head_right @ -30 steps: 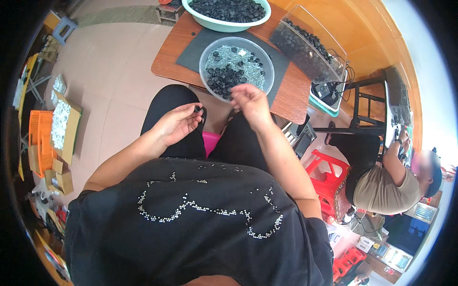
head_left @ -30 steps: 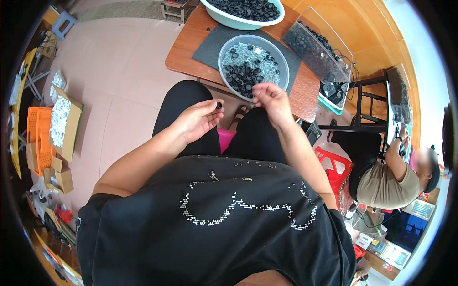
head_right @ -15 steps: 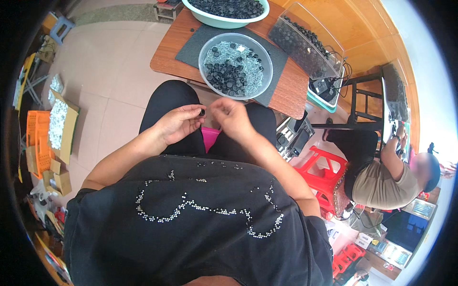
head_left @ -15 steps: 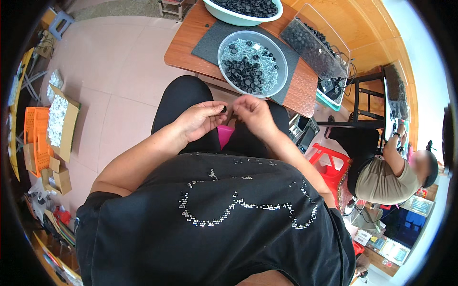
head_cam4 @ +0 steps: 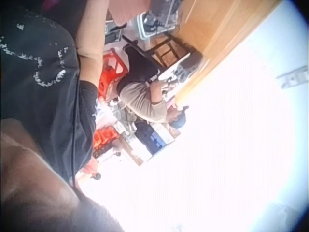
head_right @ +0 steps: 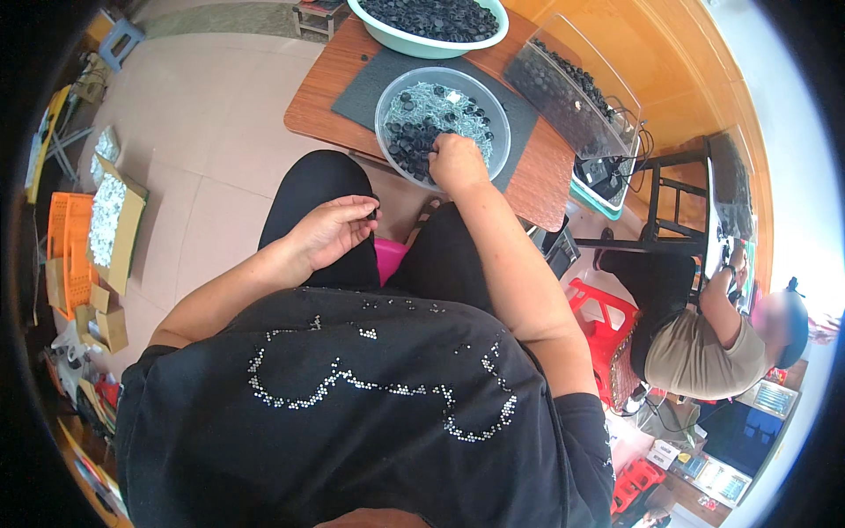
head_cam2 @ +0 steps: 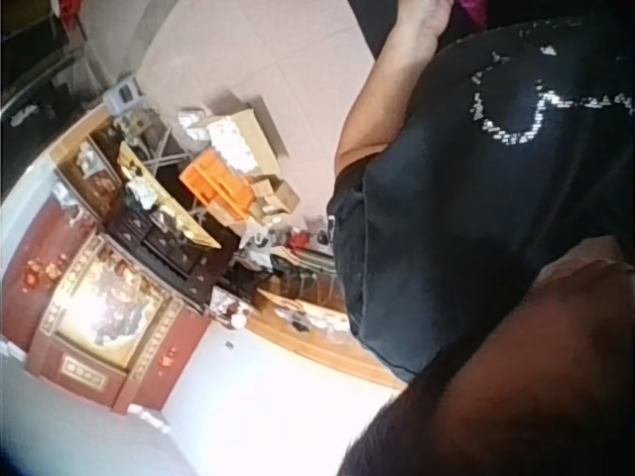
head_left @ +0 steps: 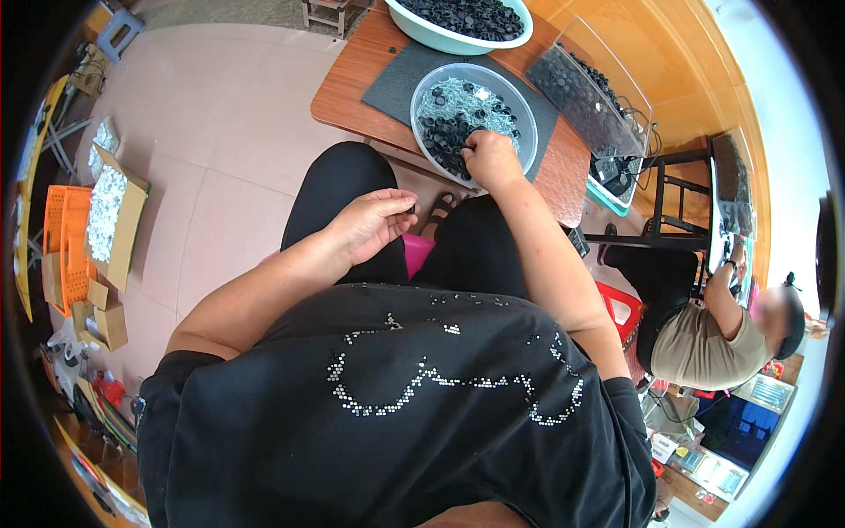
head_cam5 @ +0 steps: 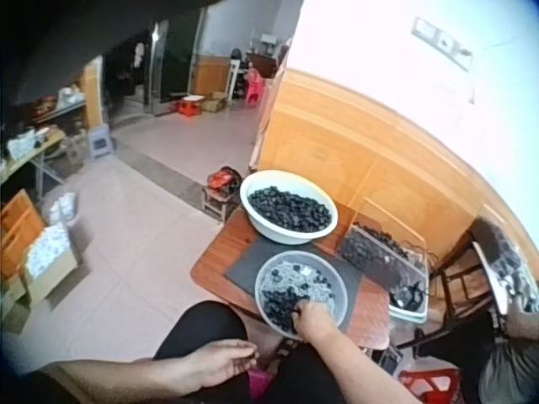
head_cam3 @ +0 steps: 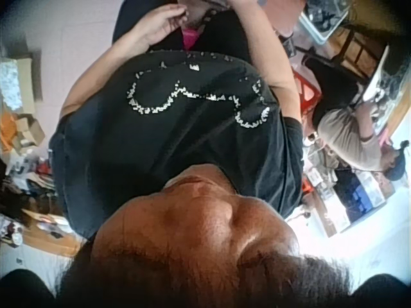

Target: The person assembles small hardware parts by picking up black plastic caps and metal pins from a shallow dish and inserting each pin into a cap by hand.

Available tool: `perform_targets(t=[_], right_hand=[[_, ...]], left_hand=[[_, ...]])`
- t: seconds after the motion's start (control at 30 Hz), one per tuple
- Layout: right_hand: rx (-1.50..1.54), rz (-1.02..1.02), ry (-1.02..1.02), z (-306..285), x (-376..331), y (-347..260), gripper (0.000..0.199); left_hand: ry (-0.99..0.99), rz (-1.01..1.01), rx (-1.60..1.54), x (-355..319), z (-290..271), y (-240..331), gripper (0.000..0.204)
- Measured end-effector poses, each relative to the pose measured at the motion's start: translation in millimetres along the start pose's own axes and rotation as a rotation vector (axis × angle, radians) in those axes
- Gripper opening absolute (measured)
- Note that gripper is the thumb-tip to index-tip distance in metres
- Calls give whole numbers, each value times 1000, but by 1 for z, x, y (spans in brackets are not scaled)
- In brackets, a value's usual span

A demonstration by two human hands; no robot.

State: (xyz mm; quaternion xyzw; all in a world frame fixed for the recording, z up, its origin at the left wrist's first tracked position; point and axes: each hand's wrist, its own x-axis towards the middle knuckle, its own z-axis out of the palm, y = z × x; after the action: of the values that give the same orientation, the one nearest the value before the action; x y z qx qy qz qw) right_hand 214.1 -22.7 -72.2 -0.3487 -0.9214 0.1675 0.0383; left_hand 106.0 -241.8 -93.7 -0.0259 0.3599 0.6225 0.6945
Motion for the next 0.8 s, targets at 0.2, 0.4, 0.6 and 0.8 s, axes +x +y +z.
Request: perform_targets(t=[0.2, 0.4, 0.6, 0.8], right_hand=[[153, -21, 95, -6, -11, -4, 14], [598, -211, 19, -16, -71, -53, 15], [647, -230, -77, -19, -98, -69, 15], [612, -242, -87, -28, -106, -73, 16]], left_hand=[[-38, -14, -3, 0, -3, 1, 17], [-105, 1, -17, 0, 0, 3, 21], [-234, -66, -79, -6, 6, 4, 18], [-266, -127, 14, -7, 7, 2, 18]])
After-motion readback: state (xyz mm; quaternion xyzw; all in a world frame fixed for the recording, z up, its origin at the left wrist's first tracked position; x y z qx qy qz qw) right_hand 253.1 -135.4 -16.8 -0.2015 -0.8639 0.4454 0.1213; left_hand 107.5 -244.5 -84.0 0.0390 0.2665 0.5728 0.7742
